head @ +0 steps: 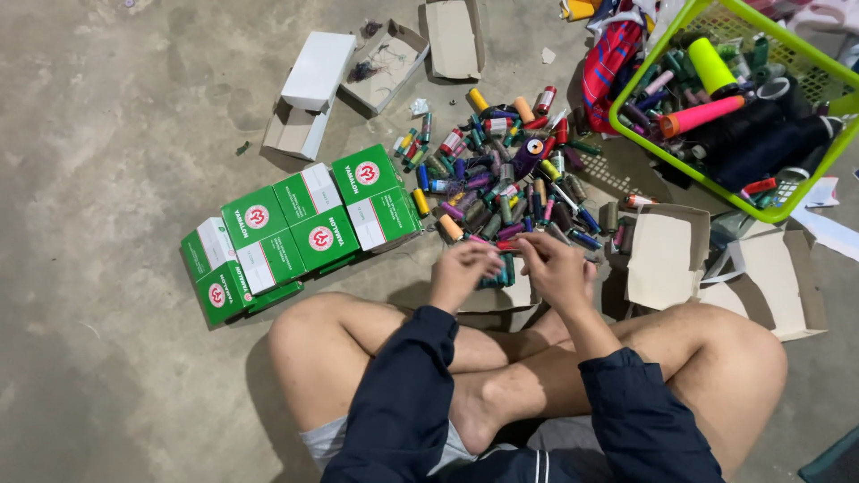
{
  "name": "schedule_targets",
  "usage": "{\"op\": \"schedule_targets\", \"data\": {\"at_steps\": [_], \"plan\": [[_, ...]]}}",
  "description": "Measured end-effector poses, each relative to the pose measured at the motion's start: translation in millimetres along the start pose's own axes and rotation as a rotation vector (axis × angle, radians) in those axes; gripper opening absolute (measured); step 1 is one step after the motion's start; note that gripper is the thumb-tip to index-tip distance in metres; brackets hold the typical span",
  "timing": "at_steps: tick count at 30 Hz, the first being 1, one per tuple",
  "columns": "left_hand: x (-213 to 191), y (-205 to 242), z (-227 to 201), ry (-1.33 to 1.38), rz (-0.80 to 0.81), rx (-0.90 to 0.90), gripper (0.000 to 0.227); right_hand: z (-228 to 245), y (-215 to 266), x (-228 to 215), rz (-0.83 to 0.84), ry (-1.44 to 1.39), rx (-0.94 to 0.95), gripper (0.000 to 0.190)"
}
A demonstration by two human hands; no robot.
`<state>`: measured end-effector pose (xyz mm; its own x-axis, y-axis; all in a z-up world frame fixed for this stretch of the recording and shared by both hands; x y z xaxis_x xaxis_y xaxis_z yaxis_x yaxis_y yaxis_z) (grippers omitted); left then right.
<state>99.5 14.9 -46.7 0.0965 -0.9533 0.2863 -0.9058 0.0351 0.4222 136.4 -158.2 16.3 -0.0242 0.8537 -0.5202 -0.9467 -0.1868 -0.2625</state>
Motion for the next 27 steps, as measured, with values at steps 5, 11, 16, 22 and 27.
{"op": "schedule_targets", "data": {"at_steps": [5,11,16,22,27], "plan": [[-67,-16,-70,-0.043,-0.213,0.155,0.017,25,-27,27,0.364,-0.042,0.083,0.014],[-129,-59,-94,-0.271,-0.368,0.162,0.017,29,-117,54,0.205,0.128,-0.217,0.011],[-138,-72,-68,-0.332,-0.426,0.265,0.016,33,-177,110,0.331,0.112,-0.227,0.015],[-120,-64,-84,-0.418,-0.424,0.094,0.020,32,-272,171,0.510,0.096,-0.206,0.023],[-146,-75,-112,-0.282,-0.458,0.164,0.017,71,-355,199,0.391,-0.182,-0.073,0.021]]}}
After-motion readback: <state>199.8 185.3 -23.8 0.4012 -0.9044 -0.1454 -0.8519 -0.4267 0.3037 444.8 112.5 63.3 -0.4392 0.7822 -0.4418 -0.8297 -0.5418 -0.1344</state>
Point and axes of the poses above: each hand's wrist, its own y-axis away from the middle knuckle, its own x-axis out of the palm, z = x × y, the point moved 10 cm from there along -y, towards the middle knuckle, and after that the axes turned 13 degrees about -x, right-handed, at the moved point
